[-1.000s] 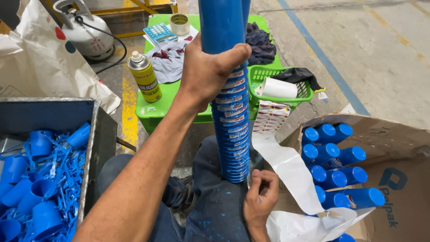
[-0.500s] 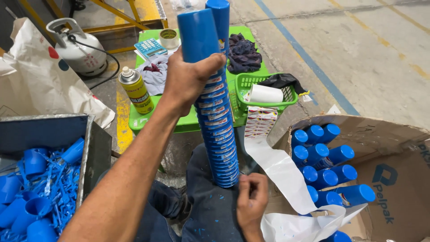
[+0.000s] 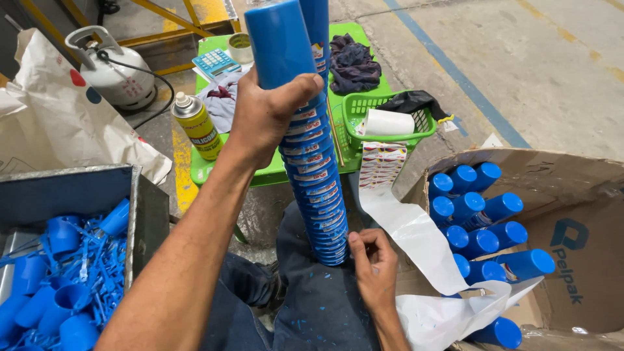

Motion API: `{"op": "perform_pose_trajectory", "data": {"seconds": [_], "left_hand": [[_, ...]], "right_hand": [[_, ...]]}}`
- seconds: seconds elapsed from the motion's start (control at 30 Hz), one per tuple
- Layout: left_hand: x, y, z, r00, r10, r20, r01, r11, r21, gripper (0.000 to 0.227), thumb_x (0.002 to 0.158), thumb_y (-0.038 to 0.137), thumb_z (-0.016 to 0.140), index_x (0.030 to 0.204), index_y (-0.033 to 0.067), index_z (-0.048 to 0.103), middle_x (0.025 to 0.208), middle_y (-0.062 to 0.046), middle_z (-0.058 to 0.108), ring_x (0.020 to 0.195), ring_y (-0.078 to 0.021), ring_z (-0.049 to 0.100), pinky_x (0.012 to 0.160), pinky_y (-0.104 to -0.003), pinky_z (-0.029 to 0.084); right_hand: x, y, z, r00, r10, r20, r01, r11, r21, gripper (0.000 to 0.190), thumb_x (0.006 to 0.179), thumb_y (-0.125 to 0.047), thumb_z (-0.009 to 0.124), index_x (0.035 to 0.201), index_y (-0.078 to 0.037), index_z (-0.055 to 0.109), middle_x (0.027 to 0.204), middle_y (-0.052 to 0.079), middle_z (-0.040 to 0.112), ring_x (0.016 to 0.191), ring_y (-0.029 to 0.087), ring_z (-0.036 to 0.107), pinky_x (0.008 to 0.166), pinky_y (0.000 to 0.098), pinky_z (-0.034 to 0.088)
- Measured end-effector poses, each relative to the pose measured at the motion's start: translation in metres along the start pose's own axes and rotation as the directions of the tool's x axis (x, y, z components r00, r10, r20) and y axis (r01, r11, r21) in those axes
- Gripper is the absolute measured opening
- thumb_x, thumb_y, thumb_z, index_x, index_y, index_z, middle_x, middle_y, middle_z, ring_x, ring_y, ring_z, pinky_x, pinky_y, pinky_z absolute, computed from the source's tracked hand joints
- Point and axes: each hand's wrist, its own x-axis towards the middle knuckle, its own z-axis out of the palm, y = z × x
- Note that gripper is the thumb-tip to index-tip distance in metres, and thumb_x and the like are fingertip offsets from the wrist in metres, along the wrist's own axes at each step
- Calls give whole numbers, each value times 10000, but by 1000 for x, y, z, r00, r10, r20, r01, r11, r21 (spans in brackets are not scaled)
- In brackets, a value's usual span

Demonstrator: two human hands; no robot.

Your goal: The person applies adhesive labels to stacks of blue plastic containers, smoothing each label by hand. They then place the labeled stacks into a cardboard box.

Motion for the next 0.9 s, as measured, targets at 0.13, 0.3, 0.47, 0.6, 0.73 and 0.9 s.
{"op": "perform_pose_trajectory", "data": {"seconds": [0.13, 0.3, 0.47, 0.6, 0.73, 0.9], "left_hand": [[4, 0, 6, 999, 17, 27, -19, 998, 56, 579, 670, 342, 771, 1144, 39, 630, 979, -104, 731, 815, -222, 719, 713, -370, 626], [6, -3, 11, 1000, 9, 7, -10, 996, 86, 442, 683, 330, 768, 1019, 63, 664, 878, -67, 706, 747, -190, 692, 675, -347, 602], [6, 0, 17, 1000, -6, 4, 5, 991, 137, 483, 685, 349, 763, 1059, 73, 634, 922, -74, 702, 797, -203, 705, 701, -353, 609], [8, -2, 20, 999, -29, -43, 34, 992, 119, 457, 667, 328, 774, 1029, 72, 659, 916, -76, 727, 786, -200, 711, 699, -350, 605], [11, -3, 22, 998, -30, -55, 36, 991, 126, 459, 685, 332, 767, 1053, 86, 645, 933, -80, 719, 807, -210, 712, 717, -361, 606], [10, -2, 22, 998, -38, -55, 45, 989, 141, 467, 689, 339, 759, 1059, 77, 647, 942, -89, 718, 799, -219, 716, 712, -370, 608]], "right_hand": [[-4, 0, -4, 996, -79, 52, 82, 995, -63, 200, 950, -163, 699, 783, -92, 614, 835, 28, 568, 778, 124, 562, 687, 260, 471], [-3, 18, 9, 984, 55, -170, -68, 995, -73, 217, 995, -259, 654, 856, -99, 608, 740, 9, 591, 669, 93, 527, 613, 262, 436], [-10, 6, 10, 976, -166, -142, 137, 971, -196, 125, 964, -150, 650, 858, -85, 638, 902, 50, 616, 865, 169, 608, 791, 291, 488], [-7, 14, 15, 973, -63, -223, 22, 983, -180, 217, 1001, -266, 629, 887, -81, 622, 875, 40, 611, 818, 143, 596, 745, 284, 492], [-12, 14, 14, 980, -135, -143, 105, 974, -201, 211, 974, -246, 667, 834, -96, 618, 884, 30, 558, 758, 126, 572, 657, 268, 466], [-4, 21, 13, 971, 7, -239, -48, 985, -167, 215, 1007, -252, 625, 883, -77, 604, 843, 35, 591, 750, 127, 568, 686, 284, 486]]}}
